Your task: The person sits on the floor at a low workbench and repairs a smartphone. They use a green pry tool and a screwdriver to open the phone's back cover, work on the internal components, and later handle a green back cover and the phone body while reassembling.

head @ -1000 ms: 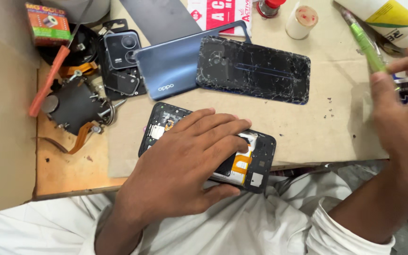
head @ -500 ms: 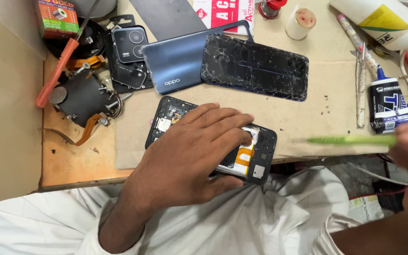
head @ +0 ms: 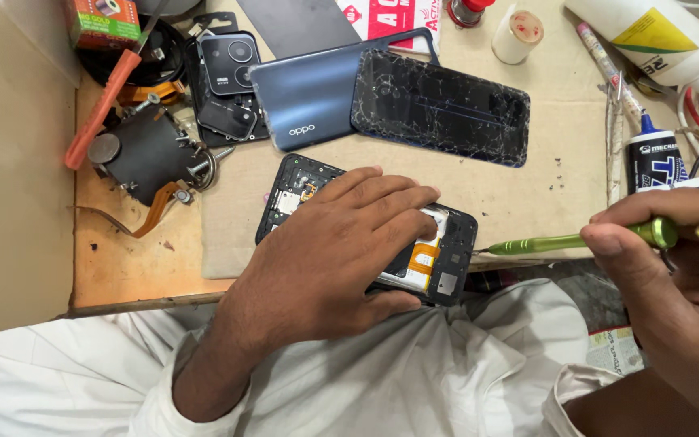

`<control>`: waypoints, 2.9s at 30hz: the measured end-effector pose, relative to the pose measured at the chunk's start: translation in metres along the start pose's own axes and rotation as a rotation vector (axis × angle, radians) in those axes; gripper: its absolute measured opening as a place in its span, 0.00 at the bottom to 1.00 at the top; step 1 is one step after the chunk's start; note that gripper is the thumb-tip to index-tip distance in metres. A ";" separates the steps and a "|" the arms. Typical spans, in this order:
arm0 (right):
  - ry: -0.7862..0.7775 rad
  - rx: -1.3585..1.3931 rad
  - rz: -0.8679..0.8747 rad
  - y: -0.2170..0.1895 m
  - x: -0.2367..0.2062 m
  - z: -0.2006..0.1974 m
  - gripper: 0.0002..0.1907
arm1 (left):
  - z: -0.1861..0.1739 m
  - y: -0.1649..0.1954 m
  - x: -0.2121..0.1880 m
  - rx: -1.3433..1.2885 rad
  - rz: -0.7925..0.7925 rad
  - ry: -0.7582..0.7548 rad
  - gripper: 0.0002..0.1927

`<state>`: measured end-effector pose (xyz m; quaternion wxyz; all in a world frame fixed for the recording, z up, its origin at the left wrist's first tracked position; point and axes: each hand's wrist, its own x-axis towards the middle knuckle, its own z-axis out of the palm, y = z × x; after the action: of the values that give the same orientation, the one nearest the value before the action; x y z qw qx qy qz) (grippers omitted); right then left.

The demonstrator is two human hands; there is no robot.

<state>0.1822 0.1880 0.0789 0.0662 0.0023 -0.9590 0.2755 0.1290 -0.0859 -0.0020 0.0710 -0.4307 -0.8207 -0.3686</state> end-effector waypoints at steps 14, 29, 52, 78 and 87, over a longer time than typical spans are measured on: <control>-0.026 -0.076 -0.173 -0.040 0.010 -0.003 0.07 | 0.000 0.005 -0.001 0.027 -0.019 -0.013 0.33; -0.282 -0.480 0.209 -0.055 0.000 -0.018 0.17 | -0.007 0.011 -0.010 0.023 0.008 0.004 0.34; 0.781 -0.118 -0.111 0.009 -0.032 0.096 0.09 | -0.023 0.041 -0.022 0.114 -0.068 0.102 0.33; 0.366 -0.455 0.194 0.014 0.057 0.013 0.13 | -0.035 0.050 -0.048 0.097 -0.169 0.144 0.28; 0.144 0.351 0.097 -0.055 -0.068 0.072 0.10 | -0.021 0.051 -0.052 0.185 -0.217 0.220 0.29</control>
<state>0.2431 0.1011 0.0389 0.1201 -0.0521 -0.8881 0.4407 0.1957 -0.1156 0.0180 0.1594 -0.2881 -0.8801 -0.3421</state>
